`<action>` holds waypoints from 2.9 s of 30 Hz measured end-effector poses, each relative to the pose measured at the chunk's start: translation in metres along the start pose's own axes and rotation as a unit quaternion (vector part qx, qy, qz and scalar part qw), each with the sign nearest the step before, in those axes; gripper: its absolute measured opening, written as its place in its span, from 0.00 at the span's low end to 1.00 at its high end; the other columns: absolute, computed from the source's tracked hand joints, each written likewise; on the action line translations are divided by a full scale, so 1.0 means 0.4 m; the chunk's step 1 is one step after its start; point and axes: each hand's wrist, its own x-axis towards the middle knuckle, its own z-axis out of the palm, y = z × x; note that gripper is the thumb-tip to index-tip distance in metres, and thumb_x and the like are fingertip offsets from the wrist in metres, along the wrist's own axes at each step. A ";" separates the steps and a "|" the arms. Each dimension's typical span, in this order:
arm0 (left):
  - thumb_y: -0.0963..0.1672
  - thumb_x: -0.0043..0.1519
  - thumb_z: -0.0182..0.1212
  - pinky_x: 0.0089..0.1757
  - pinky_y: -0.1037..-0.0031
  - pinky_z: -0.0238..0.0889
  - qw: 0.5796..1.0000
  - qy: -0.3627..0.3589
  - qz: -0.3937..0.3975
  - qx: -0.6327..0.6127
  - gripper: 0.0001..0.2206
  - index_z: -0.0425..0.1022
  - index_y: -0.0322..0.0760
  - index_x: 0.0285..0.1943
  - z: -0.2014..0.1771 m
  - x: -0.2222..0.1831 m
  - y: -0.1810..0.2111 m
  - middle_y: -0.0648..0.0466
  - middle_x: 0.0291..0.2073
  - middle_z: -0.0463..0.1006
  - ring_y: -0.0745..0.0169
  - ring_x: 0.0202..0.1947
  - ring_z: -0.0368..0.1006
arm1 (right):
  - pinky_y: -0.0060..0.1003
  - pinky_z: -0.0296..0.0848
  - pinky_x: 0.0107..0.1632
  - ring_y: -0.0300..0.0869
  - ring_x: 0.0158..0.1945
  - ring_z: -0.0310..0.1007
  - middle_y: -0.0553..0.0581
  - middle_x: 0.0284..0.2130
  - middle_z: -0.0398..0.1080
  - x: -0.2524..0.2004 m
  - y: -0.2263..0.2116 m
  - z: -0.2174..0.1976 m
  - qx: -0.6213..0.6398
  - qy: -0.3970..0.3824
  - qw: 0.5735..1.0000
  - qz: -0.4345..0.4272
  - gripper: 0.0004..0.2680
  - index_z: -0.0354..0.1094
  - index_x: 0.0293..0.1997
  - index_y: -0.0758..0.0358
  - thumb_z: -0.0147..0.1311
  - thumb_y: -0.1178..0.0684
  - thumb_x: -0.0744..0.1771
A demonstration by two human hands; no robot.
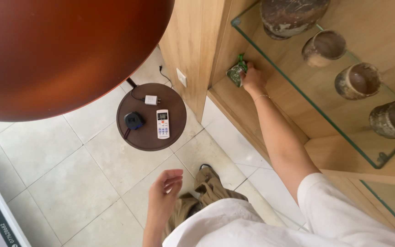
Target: Organizing and arranging small packaged boxes on a display shelf.
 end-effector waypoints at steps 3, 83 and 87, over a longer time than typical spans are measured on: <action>0.36 0.60 0.60 0.50 0.71 0.74 1.000 -0.006 -0.005 0.021 0.09 0.78 0.31 0.48 0.002 0.007 0.000 0.51 0.44 0.84 0.62 0.49 0.81 | 0.61 0.72 0.45 0.63 0.46 0.75 0.65 0.41 0.76 -0.008 -0.009 0.024 -0.024 0.050 0.998 0.039 0.10 0.65 0.56 0.54 0.53 0.49 0.69; 0.60 0.67 0.44 0.38 0.69 0.73 0.319 -0.754 -0.481 0.313 0.30 0.65 0.38 0.66 0.658 -1.227 -0.624 0.44 0.54 0.73 0.51 0.47 0.76 | 0.34 0.76 0.52 0.39 0.50 0.76 0.58 0.47 0.77 -2.762 0.018 -0.280 0.425 0.676 0.437 0.414 0.17 0.70 0.60 0.71 0.59 0.56 0.66; 0.57 0.64 0.51 0.41 0.70 0.70 0.376 -0.791 -0.342 0.340 0.25 0.64 0.39 0.63 0.812 -1.393 -0.665 0.44 0.53 0.76 0.56 0.44 0.75 | 0.34 0.75 0.53 0.38 0.50 0.76 0.58 0.47 0.77 -2.906 0.138 -0.287 0.390 0.722 0.347 0.455 0.16 0.69 0.60 0.71 0.59 0.56 0.66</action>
